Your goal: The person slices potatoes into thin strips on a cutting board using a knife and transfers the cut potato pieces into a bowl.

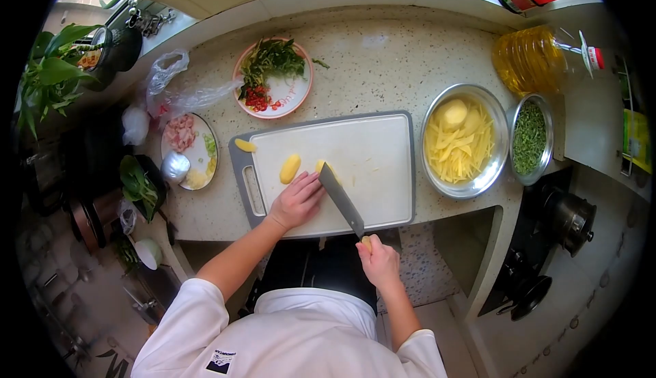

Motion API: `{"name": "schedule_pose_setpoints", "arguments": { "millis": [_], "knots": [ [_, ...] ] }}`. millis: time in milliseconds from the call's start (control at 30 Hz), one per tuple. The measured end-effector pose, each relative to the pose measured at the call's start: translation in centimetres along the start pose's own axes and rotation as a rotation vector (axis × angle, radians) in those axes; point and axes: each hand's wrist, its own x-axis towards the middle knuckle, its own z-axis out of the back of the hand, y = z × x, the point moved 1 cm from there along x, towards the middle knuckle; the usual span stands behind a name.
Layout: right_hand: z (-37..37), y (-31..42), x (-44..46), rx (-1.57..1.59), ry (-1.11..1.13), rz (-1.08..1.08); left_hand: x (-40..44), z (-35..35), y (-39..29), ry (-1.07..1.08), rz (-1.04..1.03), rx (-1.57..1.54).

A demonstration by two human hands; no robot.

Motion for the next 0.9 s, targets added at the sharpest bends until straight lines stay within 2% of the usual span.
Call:
{"name": "schedule_pose_setpoints", "arguments": {
  "millis": [200,300,400,600,900],
  "knots": [
    [0.1,2.6,1.2,-0.040,0.002,-0.064,0.0,-0.1,0.0,-0.012,-0.005,0.004],
    [-1.7,0.9,1.6,0.222,-0.023,-0.105,0.1,0.0,0.0,-0.012,-0.008,0.017],
    [-2.2,0.1,1.3,0.334,-0.015,-0.102,0.0,-0.1,0.0,-0.012,-0.007,0.015],
    [-0.4,0.5,0.0,0.156,-0.004,-0.015,-0.1,-0.1,0.0,-0.016,0.004,-0.008],
    [-0.2,1.5,0.1,-0.052,0.022,-0.049,0.0,-0.1,0.0,-0.004,0.005,-0.004]
  ]
}}
